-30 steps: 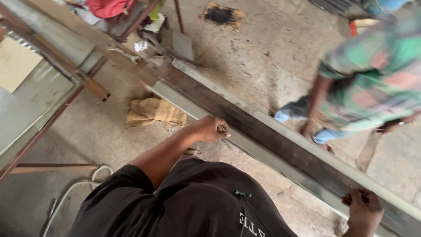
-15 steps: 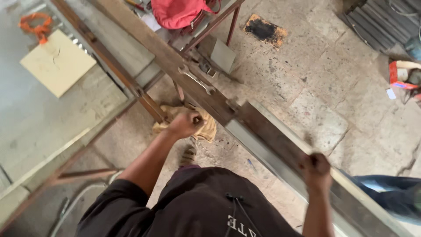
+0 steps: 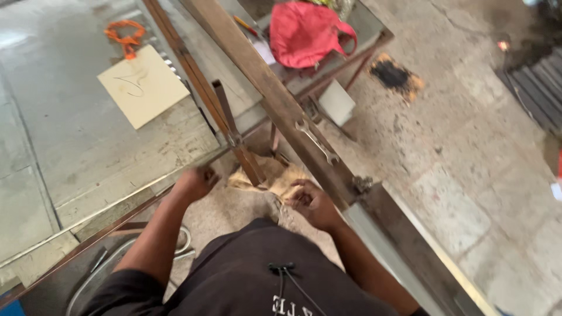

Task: The person operates a manual metal bending machine to shape long aluminum profiles. They place the profiles into the machine, tighten the clamps using a wrench, and pull the lever to bend the metal. A coworker assists by handing over the profiles and removing the finished pieces.

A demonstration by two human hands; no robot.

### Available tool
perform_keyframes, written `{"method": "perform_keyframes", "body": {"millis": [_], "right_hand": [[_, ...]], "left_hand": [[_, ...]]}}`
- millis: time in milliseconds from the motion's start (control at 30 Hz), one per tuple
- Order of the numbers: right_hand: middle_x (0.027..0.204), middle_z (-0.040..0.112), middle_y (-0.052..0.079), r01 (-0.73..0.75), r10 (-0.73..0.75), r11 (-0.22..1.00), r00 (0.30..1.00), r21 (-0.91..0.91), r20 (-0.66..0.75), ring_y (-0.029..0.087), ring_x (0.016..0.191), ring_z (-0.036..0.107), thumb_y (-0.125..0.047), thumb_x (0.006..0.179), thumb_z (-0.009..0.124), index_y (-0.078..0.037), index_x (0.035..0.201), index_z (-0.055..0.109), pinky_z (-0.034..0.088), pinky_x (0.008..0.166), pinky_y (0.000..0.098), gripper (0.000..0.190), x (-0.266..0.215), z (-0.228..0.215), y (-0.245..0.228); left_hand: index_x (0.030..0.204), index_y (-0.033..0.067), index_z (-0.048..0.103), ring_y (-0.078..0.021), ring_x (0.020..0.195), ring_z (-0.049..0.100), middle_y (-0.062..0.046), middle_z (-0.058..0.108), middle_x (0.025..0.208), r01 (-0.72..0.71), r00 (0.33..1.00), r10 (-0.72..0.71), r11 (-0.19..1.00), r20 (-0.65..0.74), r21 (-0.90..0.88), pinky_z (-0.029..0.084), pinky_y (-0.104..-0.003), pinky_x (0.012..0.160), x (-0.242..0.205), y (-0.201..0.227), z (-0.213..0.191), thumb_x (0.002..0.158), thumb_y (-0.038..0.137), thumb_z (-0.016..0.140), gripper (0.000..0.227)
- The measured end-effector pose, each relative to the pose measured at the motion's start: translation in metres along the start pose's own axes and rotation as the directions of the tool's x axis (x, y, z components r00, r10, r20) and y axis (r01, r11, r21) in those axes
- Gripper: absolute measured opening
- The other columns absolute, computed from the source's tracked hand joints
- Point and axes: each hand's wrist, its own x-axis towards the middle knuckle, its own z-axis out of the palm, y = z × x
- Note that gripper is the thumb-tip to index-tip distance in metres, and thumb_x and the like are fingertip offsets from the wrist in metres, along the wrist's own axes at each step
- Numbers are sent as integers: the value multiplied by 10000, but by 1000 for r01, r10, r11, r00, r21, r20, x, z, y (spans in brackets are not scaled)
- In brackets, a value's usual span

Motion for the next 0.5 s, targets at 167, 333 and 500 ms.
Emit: {"method": "perform_keyframes", "body": {"millis": [167, 333, 500], "right_hand": [[1002, 728, 69, 0, 2, 991, 1000, 134, -15, 161, 921, 700, -245, 896, 766, -59, 1360, 568, 586, 815, 319, 538, 33, 25, 4], [1081, 744, 89, -40, 40, 995, 999, 94, 5, 186, 989, 709, -333, 872, 797, -82, 1384, 565, 593, 881, 356, 615, 76, 40, -42], [1307, 585, 161, 82, -82, 997, 995, -3, -60, 259, 1124, 623, -393, 833, 816, -89, 1556, 296, 545, 942, 445, 941, 167, 63, -66]], "left_hand": [[1106, 163, 763, -291, 959, 755, -98, 791, 1063, 129, 982, -133, 991, 134, 35, 610, -433, 846, -8, -44, -23, 916, 413, 704, 319], [1195, 141, 737, -290, 1036, 717, -126, 752, 1141, 87, 967, -130, 977, -218, -195, 567, -423, 884, 69, -78, -83, 948, 383, 738, 346], [1372, 71, 573, -233, 912, 693, -122, 649, 1300, -232, 813, -50, 886, -580, -401, 568, -351, 773, 219, -108, -126, 937, 298, 801, 541]]}}
